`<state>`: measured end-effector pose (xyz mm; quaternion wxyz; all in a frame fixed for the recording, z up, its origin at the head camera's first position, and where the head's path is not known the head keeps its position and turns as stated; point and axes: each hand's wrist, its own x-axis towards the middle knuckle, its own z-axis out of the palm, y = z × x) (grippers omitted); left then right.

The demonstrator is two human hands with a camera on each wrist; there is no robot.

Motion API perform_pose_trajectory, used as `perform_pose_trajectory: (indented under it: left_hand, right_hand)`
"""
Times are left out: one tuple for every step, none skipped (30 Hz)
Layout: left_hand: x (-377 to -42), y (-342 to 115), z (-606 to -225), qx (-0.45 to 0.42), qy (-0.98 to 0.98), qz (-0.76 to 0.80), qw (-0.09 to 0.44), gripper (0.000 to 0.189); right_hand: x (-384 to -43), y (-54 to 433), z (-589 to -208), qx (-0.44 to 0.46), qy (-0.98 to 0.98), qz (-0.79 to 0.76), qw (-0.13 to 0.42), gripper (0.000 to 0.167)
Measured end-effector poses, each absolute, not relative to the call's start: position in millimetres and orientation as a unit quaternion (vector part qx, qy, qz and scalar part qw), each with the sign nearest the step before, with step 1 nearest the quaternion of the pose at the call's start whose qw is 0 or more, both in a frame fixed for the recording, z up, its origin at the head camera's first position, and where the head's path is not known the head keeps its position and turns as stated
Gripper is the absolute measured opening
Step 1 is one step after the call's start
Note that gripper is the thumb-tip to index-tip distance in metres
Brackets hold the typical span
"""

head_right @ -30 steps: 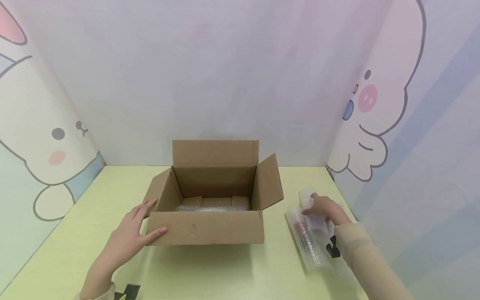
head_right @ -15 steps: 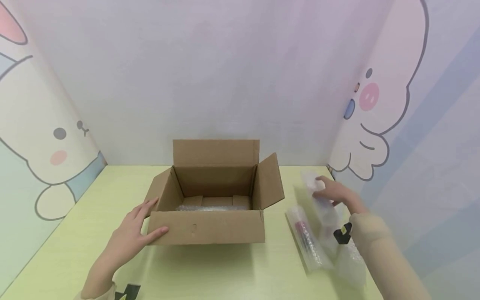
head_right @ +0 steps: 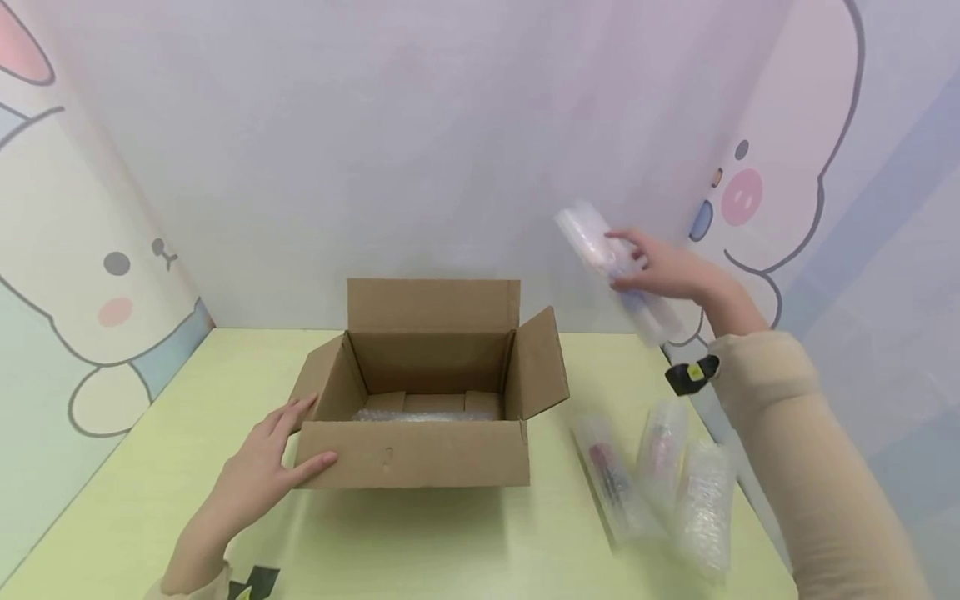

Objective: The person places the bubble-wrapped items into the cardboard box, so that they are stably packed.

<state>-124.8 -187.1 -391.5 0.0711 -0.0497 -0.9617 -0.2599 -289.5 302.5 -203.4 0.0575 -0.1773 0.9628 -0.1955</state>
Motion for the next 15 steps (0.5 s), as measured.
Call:
perform_pose_trajectory:
  left_hand:
    - [-125, -187, -391, -0.049, -0.962, -0.260, 0.071, 0.089]
    - [-125, -187, -391, -0.049, -0.962, -0.259, 0.071, 0.089]
    - [-125, -187, -391, -0.049, -0.962, -0.260, 0.071, 0.089]
    - [-125, -186, -391, -0.049, -0.962, -0.260, 0.072, 0.089]
    - [-125, -186, -391, -0.050, -0.962, -0.260, 0.072, 0.090]
    - [-125, -186, -390, -0.050, -0.962, -0.260, 0.072, 0.090]
    - [-125, -185, -390, -0.050, -0.961, -0.261, 0.072, 0.090]
    - [-125, -185, -390, -0.051, -0.961, -0.261, 0.072, 0.090]
    - [-125, -185, -390, -0.050, -0.961, -0.261, 0.072, 0.090]
    - [-125, -184, -390, -0.050, -0.961, -0.261, 0.072, 0.090]
    - [-125, -184, -390, -0.050, -0.961, -0.261, 0.073, 0.090]
    - [-126, -184, -390, -0.051, -0.961, -0.262, 0.073, 0.090]
    - [-126, -184, -390, -0.051, -0.961, -0.262, 0.074, 0.089]
    - [-126, -184, -391, -0.052, -0.961, -0.263, 0.076, 0.089]
    - [-127, -183, -391, -0.052, -0.960, -0.263, 0.077, 0.089]
  right_hand:
    - [-289, 294, -194, -0.189, 0.960, -0.198, 0.053, 0.077]
    - [-287, 284, -185, -0.201, 0.958, -0.200, 0.049, 0.076]
    - [-286, 274, -177, -0.215, 0.955, -0.201, 0.046, 0.076]
    - [-284, 264, -169, -0.228, 0.951, -0.202, 0.042, 0.076]
    - [-282, 254, -162, -0.241, 0.948, -0.202, 0.041, 0.076]
    - [-281, 243, -156, -0.256, 0.945, -0.199, 0.039, 0.076]
    - [-280, 233, -151, -0.266, 0.944, -0.190, 0.035, 0.076]
    - [-280, 223, -148, -0.278, 0.943, -0.180, 0.031, 0.076]
    - [-280, 214, -145, -0.290, 0.942, -0.169, 0.025, 0.075]
    - [-280, 204, -143, -0.301, 0.940, -0.159, 0.019, 0.075]
    - [-281, 196, -142, -0.315, 0.938, -0.146, 0.010, 0.075]
    - [-281, 188, -142, -0.328, 0.935, -0.133, 0.000, 0.075]
    - [-282, 180, -143, -0.341, 0.932, -0.125, -0.008, 0.074]
    - [-283, 173, -145, -0.357, 0.926, -0.124, -0.013, 0.074]
    - [-283, 166, -147, -0.374, 0.918, -0.127, -0.016, 0.074]
